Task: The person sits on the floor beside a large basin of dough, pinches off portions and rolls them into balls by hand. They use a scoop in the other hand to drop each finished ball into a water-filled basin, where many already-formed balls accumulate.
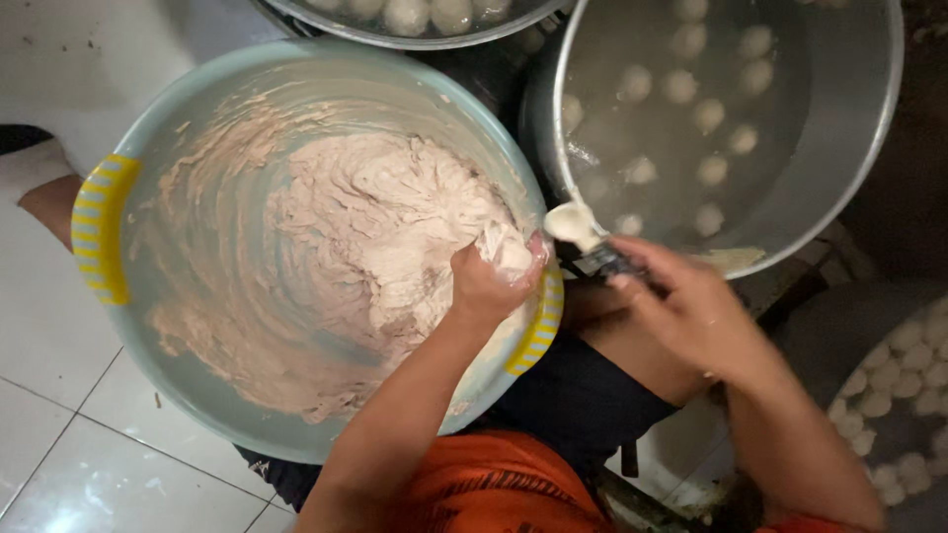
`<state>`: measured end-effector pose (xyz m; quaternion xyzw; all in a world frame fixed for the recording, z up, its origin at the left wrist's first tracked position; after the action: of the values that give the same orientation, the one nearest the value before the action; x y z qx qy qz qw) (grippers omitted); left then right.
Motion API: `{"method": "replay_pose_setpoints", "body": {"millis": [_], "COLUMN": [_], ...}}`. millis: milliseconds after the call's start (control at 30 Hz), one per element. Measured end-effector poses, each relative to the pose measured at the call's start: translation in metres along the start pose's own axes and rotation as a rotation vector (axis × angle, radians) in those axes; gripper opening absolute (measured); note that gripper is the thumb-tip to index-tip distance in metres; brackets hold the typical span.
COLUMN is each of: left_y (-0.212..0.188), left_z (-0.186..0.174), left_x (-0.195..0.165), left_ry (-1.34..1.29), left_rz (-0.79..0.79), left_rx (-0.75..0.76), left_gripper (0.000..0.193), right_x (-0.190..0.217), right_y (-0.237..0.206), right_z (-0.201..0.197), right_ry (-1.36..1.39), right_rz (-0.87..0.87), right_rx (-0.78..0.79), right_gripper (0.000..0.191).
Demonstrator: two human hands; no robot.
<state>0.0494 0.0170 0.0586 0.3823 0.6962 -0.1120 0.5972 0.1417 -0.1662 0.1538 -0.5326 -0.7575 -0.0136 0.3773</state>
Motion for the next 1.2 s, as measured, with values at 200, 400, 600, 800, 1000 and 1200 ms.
{"method": "replay_pose_setpoints", "body": {"millis": [200,400,600,800,1000,1200], "left_y": [-0.006,-0.020,-0.019,-0.037,-0.006,0.026], "left_z": [0.013,0.012,-0.068,-0.053,-0.006,0.009], "left_x": [0.004,0.044,0.096,0.128,0.078,0.005], "left_ry": [0.054,0.390,0.699,0.048,0.070,0.084], "left_rz": [-0.118,-0.445,-0.206,-0.629,-0.424,-0.057], "left_rx": [0.207,0.354,-0.204,-0.456,0.101,0.107], "left_gripper": [0.020,0.039,0.048,0.044,0.027,0.012], "right_x": [0.026,-0.011,-0.029,-0.042,-0.042,-0.023], "right_y": [-0.015,-0.009,0.006,0.045,0.076,0.072], "right_z": [0.024,0.055,0.029,-0.012,-0.016,-0.029], "right_ry": [0.053,0.526,0.494,0.363,-0.090,-0.392], "right_rz": [-0.262,0.193,0.151,0.183,0.046,-0.176], "right_rx": [-0.033,0.305,0.269,-0.005,-0.184,-0.327], "right_gripper": [0.042,0.044,0.045,0.044,0.043,0.040]}}
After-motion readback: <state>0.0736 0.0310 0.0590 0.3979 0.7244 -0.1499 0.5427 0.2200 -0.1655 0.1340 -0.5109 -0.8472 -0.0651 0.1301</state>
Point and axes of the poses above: each hand's wrist, its own y-axis towards the middle knuckle, its own z-axis out of the palm, x = y × z, the point moved 7 cm from there along y, towards the middle knuckle, and after that the axes turned 11 degrees about -x, right-handed, at the moved point
